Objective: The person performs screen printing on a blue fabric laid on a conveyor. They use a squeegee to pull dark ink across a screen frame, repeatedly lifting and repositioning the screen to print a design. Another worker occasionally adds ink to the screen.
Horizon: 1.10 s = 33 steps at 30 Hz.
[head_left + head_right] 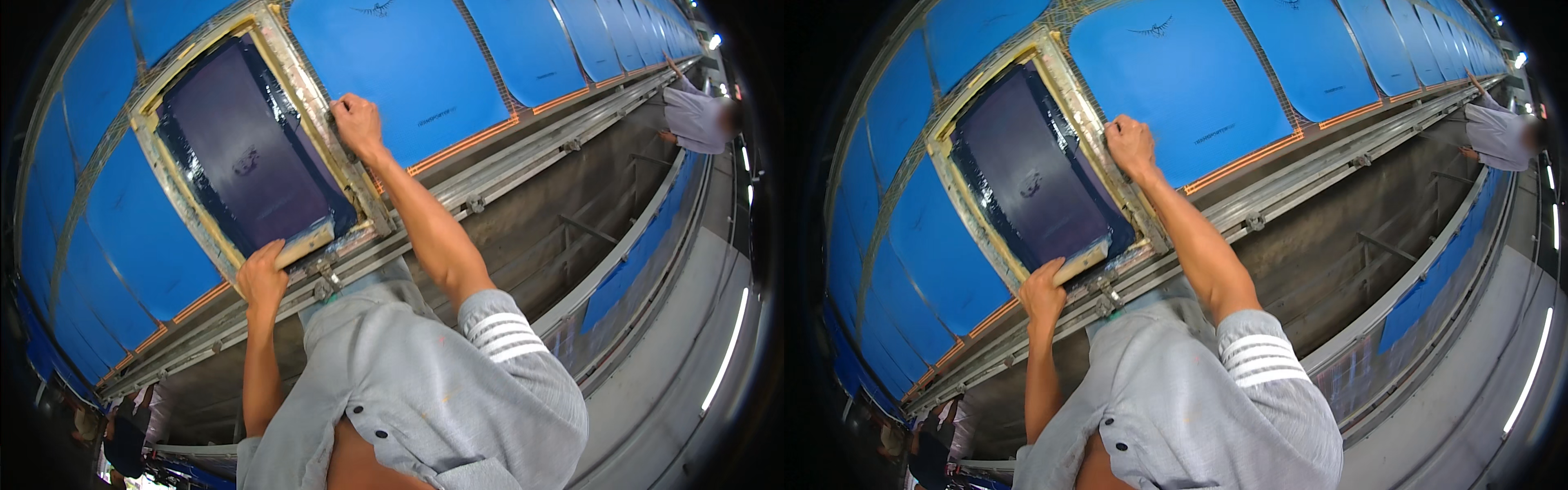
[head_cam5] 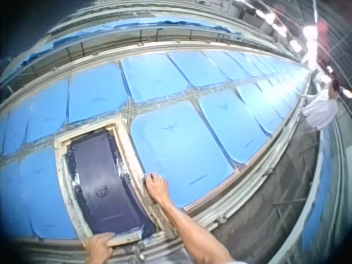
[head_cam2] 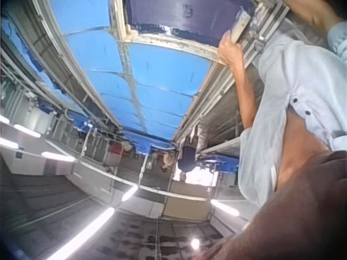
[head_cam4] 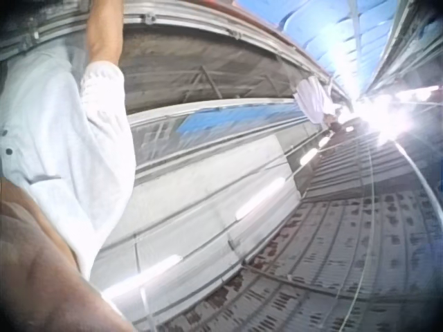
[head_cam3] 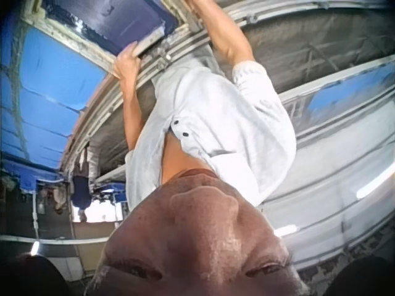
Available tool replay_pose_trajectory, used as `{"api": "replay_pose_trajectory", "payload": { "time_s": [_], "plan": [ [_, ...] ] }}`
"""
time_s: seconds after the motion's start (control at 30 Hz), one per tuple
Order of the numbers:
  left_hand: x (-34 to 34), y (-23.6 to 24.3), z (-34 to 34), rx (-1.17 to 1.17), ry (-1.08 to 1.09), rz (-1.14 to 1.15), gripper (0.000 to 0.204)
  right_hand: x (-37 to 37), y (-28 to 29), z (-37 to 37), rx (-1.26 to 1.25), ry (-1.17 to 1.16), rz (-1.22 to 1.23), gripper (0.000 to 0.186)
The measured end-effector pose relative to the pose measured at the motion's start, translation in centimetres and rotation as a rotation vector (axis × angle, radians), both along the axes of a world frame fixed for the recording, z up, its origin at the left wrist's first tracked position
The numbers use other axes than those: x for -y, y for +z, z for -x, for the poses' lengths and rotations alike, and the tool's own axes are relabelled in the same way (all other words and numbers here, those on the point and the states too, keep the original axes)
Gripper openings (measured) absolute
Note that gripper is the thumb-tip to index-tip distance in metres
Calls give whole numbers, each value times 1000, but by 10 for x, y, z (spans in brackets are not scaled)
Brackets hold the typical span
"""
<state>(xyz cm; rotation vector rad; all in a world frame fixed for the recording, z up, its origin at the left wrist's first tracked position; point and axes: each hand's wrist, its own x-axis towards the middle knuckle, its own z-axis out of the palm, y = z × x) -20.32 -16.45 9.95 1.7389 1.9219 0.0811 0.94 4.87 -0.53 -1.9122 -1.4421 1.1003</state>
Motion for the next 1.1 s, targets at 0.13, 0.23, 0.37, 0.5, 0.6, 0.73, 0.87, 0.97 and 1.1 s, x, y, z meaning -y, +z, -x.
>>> {"api": "replay_pose_trajectory", "payload": {
  "time_s": [0.13,0.23,0.37,0.5,0.6,0.73,0.87,0.97,1.1],
  "plan": [
    [-1,-3,-1,-38,-14,-13,50,4,-13,9,29,2,10,30],
    [-6,-1,-2,-82,-46,16,47,4,1,9,-27,-4,50,28],
    [-13,-5,-2,-60,-61,-1,42,-2,7,7,-123,7,-6,20],
    [-15,-6,-10,-64,-58,43,35,0,0,4,-173,62,2,16],
    [-20,-8,-9,-79,-77,59,32,-5,-1,1,-202,82,51,17],
    [-25,-10,-11,-86,-92,75,30,-6,-3,1,-275,55,31,16],
    [-22,-11,-8,-92,-91,72,28,-8,-4,0,-307,63,41,16],
    [-19,-11,-8,-85,-89,60,27,-7,-3,1,-318,36,-18,15],
    [-22,-9,-7,-77,-87,47,30,-11,-1,1,-267,57,-28,13]
  ]
}}
